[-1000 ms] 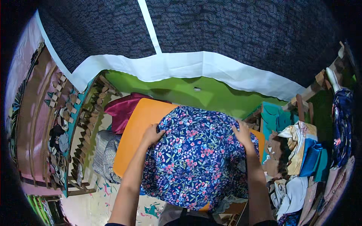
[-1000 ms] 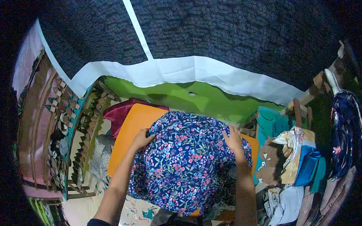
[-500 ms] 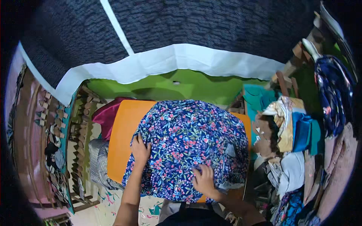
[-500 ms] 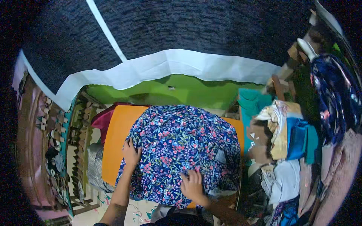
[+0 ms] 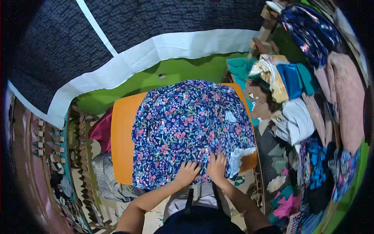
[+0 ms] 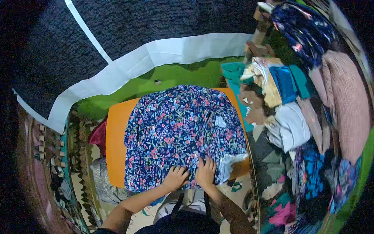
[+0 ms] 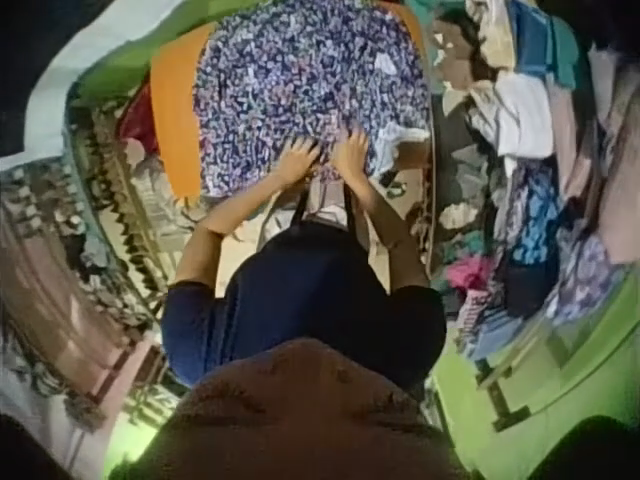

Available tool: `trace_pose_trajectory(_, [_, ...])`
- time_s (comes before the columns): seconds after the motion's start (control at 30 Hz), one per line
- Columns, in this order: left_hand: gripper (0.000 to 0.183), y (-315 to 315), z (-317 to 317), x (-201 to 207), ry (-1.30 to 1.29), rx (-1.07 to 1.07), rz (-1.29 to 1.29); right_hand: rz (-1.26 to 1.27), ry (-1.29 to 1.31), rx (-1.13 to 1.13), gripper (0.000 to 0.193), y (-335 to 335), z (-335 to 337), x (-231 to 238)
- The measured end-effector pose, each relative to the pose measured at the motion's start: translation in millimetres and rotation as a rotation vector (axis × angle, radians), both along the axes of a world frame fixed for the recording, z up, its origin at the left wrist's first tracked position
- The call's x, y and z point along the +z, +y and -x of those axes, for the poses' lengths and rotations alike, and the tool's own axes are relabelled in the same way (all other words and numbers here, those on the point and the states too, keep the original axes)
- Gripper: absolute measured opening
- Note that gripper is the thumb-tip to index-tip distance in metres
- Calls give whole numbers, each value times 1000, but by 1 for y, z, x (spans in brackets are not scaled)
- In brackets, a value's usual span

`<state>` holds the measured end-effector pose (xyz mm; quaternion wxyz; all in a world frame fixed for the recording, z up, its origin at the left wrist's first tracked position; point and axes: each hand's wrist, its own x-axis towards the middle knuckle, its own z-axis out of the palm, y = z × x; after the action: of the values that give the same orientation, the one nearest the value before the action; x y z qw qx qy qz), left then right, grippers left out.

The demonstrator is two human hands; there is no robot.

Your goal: Folding large pieces of floral patterned fabric and placing them on a storage shelf.

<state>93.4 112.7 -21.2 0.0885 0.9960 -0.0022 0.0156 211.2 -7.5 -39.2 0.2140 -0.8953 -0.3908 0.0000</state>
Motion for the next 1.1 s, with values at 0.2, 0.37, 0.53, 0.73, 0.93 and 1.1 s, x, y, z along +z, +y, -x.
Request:
trace_pose_trajectory(0.2, [20,-2,19,-17,-5,9,97,-2,-97,-69,40,-43,9,-18])
trace_pose_trajectory(0.37, [13,-28,39,6,303,-221,404,114,-153,-104,35,-126,-71,-63])
trace_pose_trajectory(0.53, [18,-38,84,-6,425,-317,563,130,-397,-414,30,-114,-104,-38])
trace_pose_trajectory(0.73, [20,28,44,55,44,348,355,-253,214,-467,33,-45,-52,-41])
trace_pose_trajectory(0.93, [70,169,55,18,-427,1152,100,-747,780,-351,40,43,-35,-5])
trace_pose_trajectory(1.1, [58,191,66,-8,-251,1005,530,-818,1377,-369,27,71,-15,16])
